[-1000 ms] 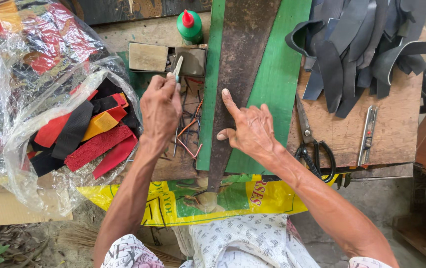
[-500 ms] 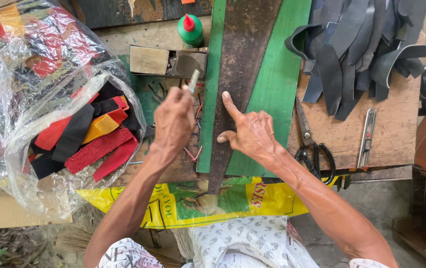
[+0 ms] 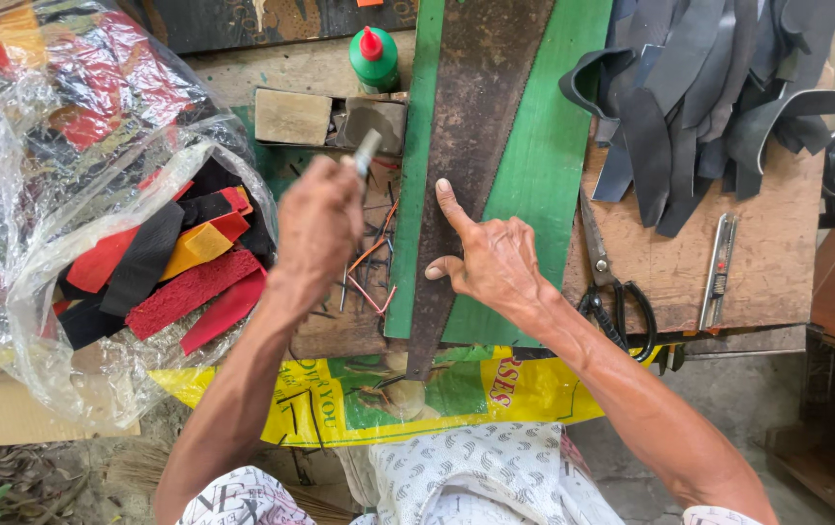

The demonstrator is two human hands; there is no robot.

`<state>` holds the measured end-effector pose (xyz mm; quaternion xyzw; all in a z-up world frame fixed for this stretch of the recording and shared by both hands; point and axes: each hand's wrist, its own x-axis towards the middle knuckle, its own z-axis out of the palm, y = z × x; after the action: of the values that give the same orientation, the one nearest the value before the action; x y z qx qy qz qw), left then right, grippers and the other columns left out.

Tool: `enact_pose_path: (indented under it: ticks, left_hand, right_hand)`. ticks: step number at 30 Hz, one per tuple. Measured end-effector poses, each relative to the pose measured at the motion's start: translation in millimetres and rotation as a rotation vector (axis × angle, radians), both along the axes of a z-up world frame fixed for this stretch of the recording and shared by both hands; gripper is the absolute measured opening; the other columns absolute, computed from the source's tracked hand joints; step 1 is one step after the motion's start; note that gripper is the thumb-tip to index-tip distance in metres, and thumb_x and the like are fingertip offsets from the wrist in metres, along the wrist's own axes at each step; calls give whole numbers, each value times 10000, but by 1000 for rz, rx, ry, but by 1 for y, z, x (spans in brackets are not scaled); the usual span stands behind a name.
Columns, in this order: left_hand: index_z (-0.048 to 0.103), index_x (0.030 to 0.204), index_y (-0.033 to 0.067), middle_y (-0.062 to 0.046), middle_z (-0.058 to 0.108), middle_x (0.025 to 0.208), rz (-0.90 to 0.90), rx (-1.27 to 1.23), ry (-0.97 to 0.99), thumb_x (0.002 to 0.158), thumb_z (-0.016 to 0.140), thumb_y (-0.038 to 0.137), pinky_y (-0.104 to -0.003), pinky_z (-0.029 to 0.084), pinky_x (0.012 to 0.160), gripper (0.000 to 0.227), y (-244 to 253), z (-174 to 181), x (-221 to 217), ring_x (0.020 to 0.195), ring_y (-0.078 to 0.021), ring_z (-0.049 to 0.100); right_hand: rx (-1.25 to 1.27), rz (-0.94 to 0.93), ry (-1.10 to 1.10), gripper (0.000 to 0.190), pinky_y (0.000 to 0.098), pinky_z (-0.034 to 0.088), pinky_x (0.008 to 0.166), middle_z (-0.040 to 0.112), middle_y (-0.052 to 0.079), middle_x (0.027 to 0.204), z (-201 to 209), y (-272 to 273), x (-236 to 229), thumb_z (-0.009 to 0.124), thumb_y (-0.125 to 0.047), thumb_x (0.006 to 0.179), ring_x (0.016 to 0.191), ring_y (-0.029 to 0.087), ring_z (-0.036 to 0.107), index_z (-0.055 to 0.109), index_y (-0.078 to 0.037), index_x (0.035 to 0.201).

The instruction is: The person uses a utility knife to cut small rectangular pieces from a red rubber sheet placed on a green cutting board. They repeatedly position the sheet, cut along a straight edge, and remove the cut pieces, which accumulate on the workbench.

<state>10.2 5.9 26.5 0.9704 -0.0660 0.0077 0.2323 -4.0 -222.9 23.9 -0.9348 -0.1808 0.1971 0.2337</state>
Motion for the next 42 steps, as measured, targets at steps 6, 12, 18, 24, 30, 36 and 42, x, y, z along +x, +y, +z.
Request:
enact_pose_path:
  ticks: [6,12,18,24,30,36,42]
  left_hand:
    - [688,1097,-34,-154,589,880,-14,4,-10,973,624,51,-454,512,610,163,-1,3,0,679,-317,628]
    - [710,1076,-21,-135,612,819,85,-246,-26,945,630,89,-409,499,590,190,-3,-11,-12,709,-279,627]
    - [682,849,-5,-35,605,637,502,-1018,385,1036,586,276,-270,418,403,351,4,-41,-1,482,-86,555]
    - [689,806,-2,-14,614,590,480,-1017,364,1025,589,280,-249,427,372,371,4,-49,-1,448,-65,561]
    - [690,786,37,9,610,579,516,-997,378,1011,580,284,-241,403,374,352,0,-47,-3,434,-53,532]
    - [667,776,7,-4,569,568,459,-1032,402,1042,580,276,-233,375,384,389,0,-34,-5,438,-51,507]
    - [712,871,-4,-4,599,605,481,-926,365,1022,588,250,-280,416,404,320,-3,-21,1,463,-71,537]
  right_hand:
    - [-13,0,26,1097,520,500,609,587,217,530,-4,-2,-1,869,-514,699,537,446,619,328,-143,1578]
    - [17,1,-56,1117,532,511,580,615,235,583,-7,-2,-2,877,-498,667,572,454,640,325,-139,1570]
    - [-34,-9,-12,1094,526,532,621,637,226,581,-5,1,-1,876,-509,660,597,448,656,344,-179,1557]
    - [-53,-25,14,1104,510,541,627,626,220,569,-2,2,0,872,-529,650,605,427,669,335,-210,1561]
    - [-36,-24,1,1097,524,533,625,626,225,578,-2,1,-1,877,-523,660,613,446,662,337,-206,1561]
    - [-34,-22,-1,1093,531,535,640,631,239,586,0,2,-1,877,-512,658,620,461,661,342,-201,1559]
    - [-10,-26,29,1094,509,537,627,615,224,545,-1,2,-1,869,-511,656,578,438,658,344,-190,1561]
